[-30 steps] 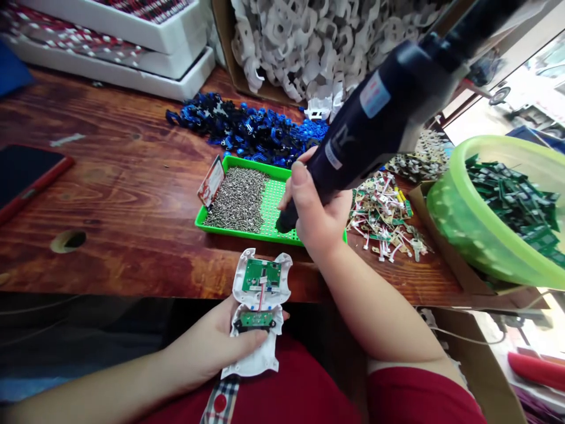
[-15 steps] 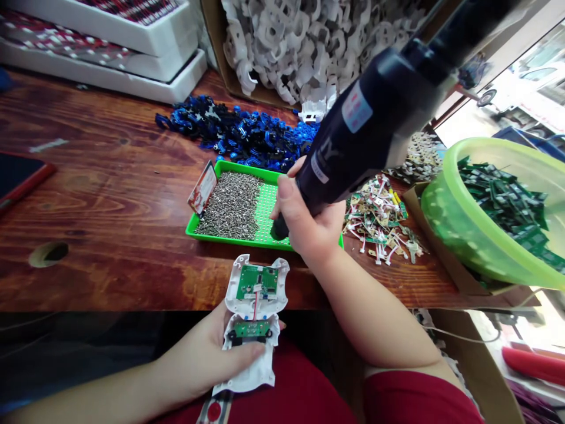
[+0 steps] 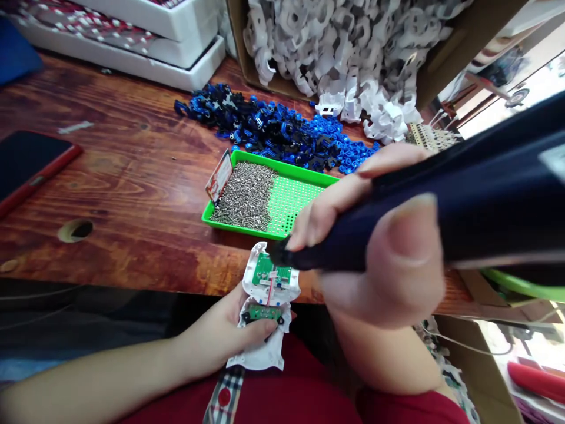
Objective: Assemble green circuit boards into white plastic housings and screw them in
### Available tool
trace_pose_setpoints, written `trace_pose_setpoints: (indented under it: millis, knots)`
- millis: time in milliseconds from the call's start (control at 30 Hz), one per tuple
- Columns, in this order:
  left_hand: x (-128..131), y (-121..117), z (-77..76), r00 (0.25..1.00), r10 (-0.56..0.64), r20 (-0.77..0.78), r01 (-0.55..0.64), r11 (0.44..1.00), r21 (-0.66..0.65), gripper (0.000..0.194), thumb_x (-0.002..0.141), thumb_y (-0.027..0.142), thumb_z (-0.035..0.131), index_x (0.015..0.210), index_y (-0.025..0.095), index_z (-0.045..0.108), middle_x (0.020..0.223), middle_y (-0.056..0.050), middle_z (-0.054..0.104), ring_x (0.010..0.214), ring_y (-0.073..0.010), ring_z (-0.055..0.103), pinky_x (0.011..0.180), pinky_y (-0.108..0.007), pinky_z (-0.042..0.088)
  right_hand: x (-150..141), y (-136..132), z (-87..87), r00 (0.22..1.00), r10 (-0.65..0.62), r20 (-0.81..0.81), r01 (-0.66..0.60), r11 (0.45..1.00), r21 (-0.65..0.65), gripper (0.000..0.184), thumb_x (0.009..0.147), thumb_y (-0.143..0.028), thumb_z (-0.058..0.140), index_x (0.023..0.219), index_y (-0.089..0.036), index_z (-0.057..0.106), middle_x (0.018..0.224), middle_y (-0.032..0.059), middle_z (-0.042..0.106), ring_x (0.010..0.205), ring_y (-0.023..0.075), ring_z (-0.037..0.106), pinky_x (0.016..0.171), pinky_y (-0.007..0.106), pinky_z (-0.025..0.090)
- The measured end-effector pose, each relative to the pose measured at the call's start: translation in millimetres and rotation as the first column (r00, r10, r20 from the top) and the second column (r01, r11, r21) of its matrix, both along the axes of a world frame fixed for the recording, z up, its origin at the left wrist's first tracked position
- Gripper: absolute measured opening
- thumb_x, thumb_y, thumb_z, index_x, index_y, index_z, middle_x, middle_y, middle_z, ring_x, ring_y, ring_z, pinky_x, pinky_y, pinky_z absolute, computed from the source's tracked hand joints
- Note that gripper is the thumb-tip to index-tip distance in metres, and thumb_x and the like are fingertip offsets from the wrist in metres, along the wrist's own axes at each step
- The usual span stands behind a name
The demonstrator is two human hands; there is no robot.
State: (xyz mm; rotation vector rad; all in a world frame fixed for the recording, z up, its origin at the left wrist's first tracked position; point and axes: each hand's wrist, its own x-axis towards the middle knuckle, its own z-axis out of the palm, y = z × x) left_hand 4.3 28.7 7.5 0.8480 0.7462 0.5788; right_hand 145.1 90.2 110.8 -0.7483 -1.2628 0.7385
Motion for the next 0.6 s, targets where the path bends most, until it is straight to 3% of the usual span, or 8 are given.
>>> trace_pose_setpoints:
  millis: [100,167,400,600]
  knots:
    - [0,-1,-1.3,1.000,0.008,-0.018,-0.008,1.000,-0.014,0.054,0.077,0.028,0.065,0.123,0.015,0.041,0.118,-0.013,0.059,0.107,-0.0261,0.055,0.091,-0.038,0.042,-13,-11,1.6,1.000,0.019,-0.023,-0.021,0.992,-0.127,0.039,0.082,-0.063,0.040,0.078,-0.025,0.052,0.044,-0.0035,0.046,0.037,0.0138,0.048,0.042,0.033,0.045]
    - [-1,-2,-2.7,1.000,0.025,-0.018,-0.025,1.000,-0.005,0.055,0.077,0.028,0.065,0.124,0.015,0.041,0.117,-0.012,0.059,0.107,-0.0255,0.054,0.092,-0.038,0.041,-18,-10,-0.7,0.998,-0.005,-0.060,-0.002,0.993,-0.114,0.043,0.077,-0.068,0.043,0.078,-0.027,0.051,0.043,-0.0039,0.045,0.034,0.0132,0.045,0.038,0.033,0.041]
    - [1,-3,-1.1,1.000,0.014,0.017,-0.015,0.999,0.029,0.057,0.079,0.021,0.061,0.130,0.016,0.034,0.123,-0.011,0.056,0.112,-0.0234,0.052,0.095,-0.035,0.039,-3,5,-5.4,0.953,0.275,0.129,-0.263,0.959,-0.101,0.033,0.075,-0.057,0.058,0.086,-0.027,0.053,0.049,-0.0047,0.050,0.041,0.0141,0.054,0.041,0.033,0.046]
    - [2,-3,3.0,0.998,0.038,-0.057,-0.030,0.990,0.134,0.061,0.079,0.018,0.059,0.133,0.015,0.032,0.129,-0.012,0.053,0.117,-0.0257,0.048,0.100,-0.037,0.035,-19,-4,-9.6,0.998,0.063,-0.001,-0.063,0.998,-0.014,0.051,0.080,-0.070,0.034,0.079,-0.022,0.055,0.044,-0.0041,0.041,0.033,0.0113,0.045,0.034,0.031,0.039]
